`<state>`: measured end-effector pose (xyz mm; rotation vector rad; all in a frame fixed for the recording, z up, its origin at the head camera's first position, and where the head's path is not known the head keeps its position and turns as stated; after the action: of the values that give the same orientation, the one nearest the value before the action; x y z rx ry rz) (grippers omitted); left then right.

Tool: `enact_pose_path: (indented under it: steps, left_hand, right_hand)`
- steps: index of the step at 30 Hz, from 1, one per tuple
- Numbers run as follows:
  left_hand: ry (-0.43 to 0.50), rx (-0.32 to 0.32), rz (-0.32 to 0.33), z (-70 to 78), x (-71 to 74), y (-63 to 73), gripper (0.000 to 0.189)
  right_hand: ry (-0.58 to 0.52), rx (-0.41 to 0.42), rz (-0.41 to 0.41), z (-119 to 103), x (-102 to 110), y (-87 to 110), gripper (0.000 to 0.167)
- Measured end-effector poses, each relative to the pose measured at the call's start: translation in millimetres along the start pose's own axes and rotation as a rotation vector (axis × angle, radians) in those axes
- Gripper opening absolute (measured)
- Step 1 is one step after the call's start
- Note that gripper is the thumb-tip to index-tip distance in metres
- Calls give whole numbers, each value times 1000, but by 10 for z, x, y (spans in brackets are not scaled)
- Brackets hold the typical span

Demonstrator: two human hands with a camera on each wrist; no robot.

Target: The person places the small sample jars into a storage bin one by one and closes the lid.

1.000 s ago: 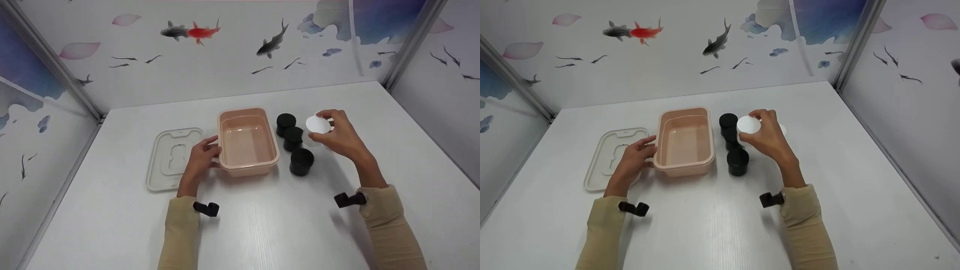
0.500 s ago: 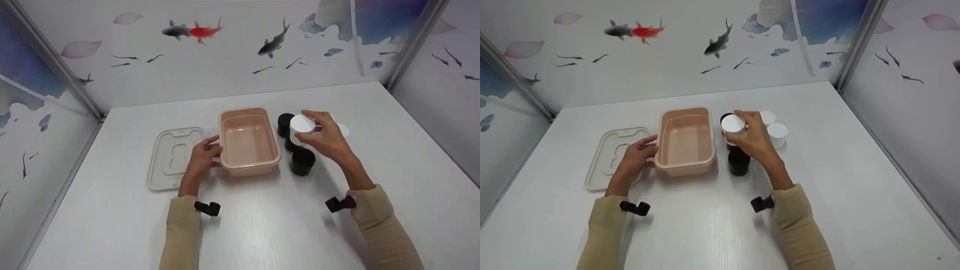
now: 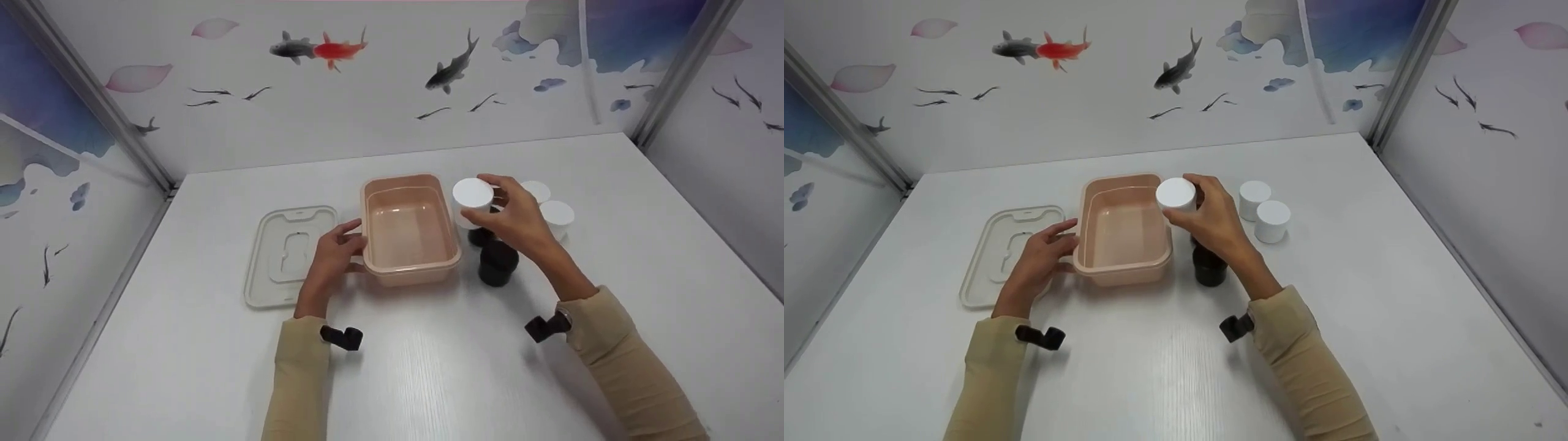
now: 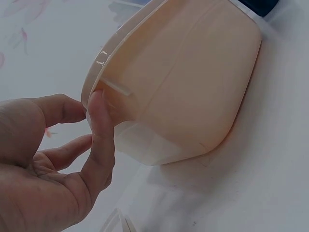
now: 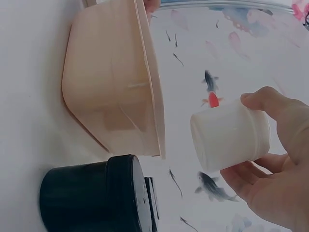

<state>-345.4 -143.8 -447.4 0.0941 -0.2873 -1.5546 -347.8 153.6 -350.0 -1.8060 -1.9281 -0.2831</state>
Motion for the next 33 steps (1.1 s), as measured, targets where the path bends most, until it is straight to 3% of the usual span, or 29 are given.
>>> enact_pose_path:
  steps: [16, 22, 33]
  left_hand:
    - [-19, -18, -3, 4, 17, 7, 48]
    - [-17, -13, -10, -4, 10, 4, 49]
    - [-23, -26, -11, -9, 16, -1, 49]
  right_hand:
    - [11, 3, -99, -165, -277, -423, 65]
    - [-29, 13, -144, -279, -452, -540, 68]
    - [-3, -3, -220, -500, -801, -734, 69]
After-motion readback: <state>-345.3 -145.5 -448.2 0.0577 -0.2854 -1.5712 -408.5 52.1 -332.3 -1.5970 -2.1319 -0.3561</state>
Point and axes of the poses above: each hand's wrist, its own y-axis away from the middle knuckle, its own x-axis out of the back of the hand, z = x × y, the point moved 9 cm from there along -y, towards the middle knuckle, and after that the axes turned 1 degree about z, right-handed, at the moved point
